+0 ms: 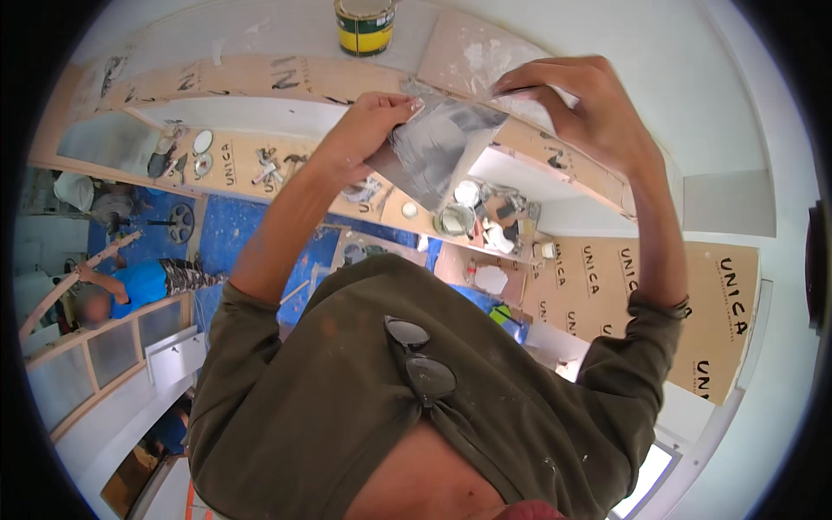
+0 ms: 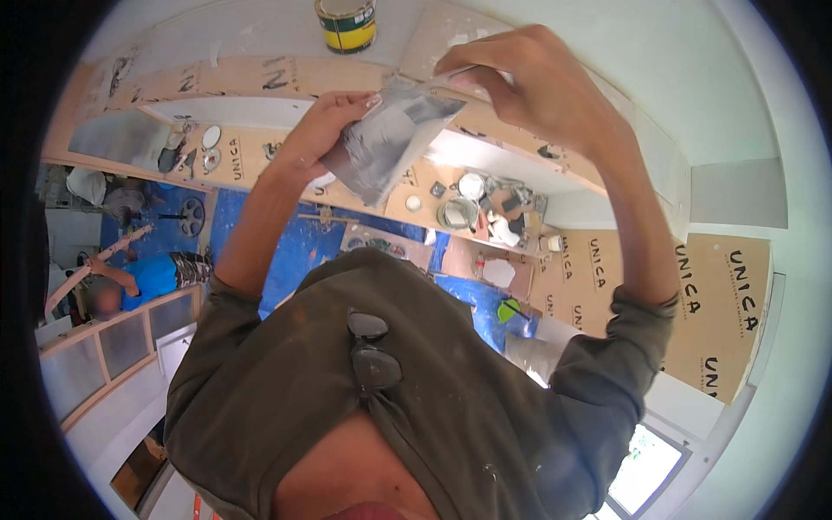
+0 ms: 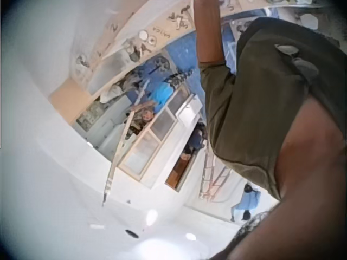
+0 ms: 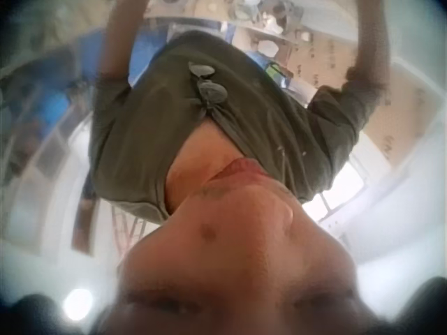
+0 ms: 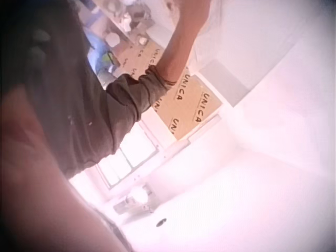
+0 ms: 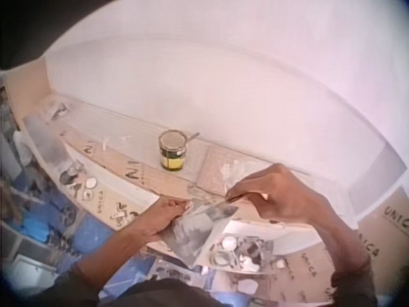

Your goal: The person applies joint compound to a wall using two putty knives. They repeatedly scrape the compound between the knives and smooth it over the upper portion of the wall surface.

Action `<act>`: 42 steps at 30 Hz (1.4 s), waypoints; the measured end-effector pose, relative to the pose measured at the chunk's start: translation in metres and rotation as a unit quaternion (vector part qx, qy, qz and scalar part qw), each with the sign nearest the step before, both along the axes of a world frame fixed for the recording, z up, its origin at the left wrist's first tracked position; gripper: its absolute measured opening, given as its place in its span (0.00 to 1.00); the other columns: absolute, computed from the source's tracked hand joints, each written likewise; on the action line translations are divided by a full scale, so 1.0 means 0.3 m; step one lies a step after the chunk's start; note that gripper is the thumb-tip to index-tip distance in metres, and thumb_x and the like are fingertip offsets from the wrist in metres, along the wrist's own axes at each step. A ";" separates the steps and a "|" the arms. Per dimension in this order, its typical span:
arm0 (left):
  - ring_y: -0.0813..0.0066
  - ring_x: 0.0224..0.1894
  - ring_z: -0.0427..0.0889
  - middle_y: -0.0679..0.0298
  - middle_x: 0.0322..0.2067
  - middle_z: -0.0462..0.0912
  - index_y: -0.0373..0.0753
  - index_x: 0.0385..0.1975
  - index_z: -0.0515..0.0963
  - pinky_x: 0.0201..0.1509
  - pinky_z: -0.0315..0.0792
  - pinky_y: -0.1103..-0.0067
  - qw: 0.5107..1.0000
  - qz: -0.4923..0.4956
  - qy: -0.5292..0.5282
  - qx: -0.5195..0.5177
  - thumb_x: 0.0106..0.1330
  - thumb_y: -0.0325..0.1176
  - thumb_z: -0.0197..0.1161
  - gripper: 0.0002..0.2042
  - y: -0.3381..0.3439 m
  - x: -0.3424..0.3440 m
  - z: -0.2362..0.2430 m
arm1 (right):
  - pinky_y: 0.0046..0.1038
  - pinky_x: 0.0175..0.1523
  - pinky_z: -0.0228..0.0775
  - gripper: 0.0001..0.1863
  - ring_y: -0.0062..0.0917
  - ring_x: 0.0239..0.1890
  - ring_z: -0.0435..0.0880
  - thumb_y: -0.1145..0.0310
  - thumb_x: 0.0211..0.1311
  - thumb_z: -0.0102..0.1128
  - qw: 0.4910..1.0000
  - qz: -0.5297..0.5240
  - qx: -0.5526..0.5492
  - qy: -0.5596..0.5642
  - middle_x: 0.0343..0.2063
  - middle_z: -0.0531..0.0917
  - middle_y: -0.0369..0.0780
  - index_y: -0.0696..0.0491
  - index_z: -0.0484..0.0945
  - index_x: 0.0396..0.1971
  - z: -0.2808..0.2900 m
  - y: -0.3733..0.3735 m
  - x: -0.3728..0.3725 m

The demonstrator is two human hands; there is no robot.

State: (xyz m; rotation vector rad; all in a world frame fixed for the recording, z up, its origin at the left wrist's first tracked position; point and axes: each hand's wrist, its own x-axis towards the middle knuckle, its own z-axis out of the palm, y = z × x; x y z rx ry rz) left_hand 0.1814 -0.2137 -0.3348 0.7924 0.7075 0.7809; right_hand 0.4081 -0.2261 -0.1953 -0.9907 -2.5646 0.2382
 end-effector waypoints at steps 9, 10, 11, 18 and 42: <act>0.74 0.32 0.82 0.53 0.37 0.80 0.21 0.43 0.72 0.38 0.79 0.79 0.973 -0.082 -0.011 -0.215 0.63 0.23 0.51 0.13 0.015 0.047 -0.201 | 0.32 0.37 0.67 0.13 0.34 0.20 0.72 0.75 0.52 0.60 0.990 0.033 -0.102 -0.090 0.25 0.81 0.44 0.57 0.80 0.40 -0.163 0.047 0.013; 0.73 0.34 0.82 0.52 0.38 0.80 0.21 0.43 0.72 0.40 0.78 0.78 0.969 -0.104 -0.028 -0.222 0.63 0.24 0.51 0.12 0.012 0.046 -0.242 | 0.31 0.37 0.67 0.13 0.32 0.21 0.72 0.73 0.53 0.61 0.988 0.035 -0.115 -0.092 0.25 0.81 0.43 0.57 0.80 0.41 -0.175 0.050 0.015; 0.72 0.36 0.82 0.52 0.39 0.79 0.22 0.42 0.72 0.42 0.78 0.77 0.965 -0.125 -0.044 -0.227 0.64 0.24 0.51 0.12 -0.001 0.047 -0.266 | 0.29 0.36 0.67 0.14 0.29 0.22 0.73 0.72 0.53 0.62 0.987 0.037 -0.127 -0.093 0.26 0.81 0.42 0.56 0.80 0.42 -0.184 0.053 0.018; 0.84 0.23 0.72 0.60 0.28 0.74 0.24 0.35 0.73 0.17 0.66 0.90 0.951 -0.080 -0.014 -0.300 0.64 0.25 0.52 0.08 -0.003 -0.054 -0.482 | 0.22 0.30 0.66 0.21 0.17 0.26 0.74 0.66 0.50 0.68 0.845 0.083 -0.528 0.000 0.25 0.80 0.34 0.61 0.78 0.42 -0.261 0.094 -0.024; 0.87 0.16 0.59 0.69 0.21 0.71 0.29 0.56 0.66 0.16 0.54 0.92 0.959 0.071 -0.173 -0.214 0.71 0.29 0.47 0.17 -0.012 -0.149 -0.433 | 0.41 0.40 0.73 0.14 0.45 0.34 0.81 0.77 0.54 0.52 0.630 -0.241 0.739 -0.007 0.32 0.83 0.48 0.54 0.82 0.40 1.677 0.170 0.286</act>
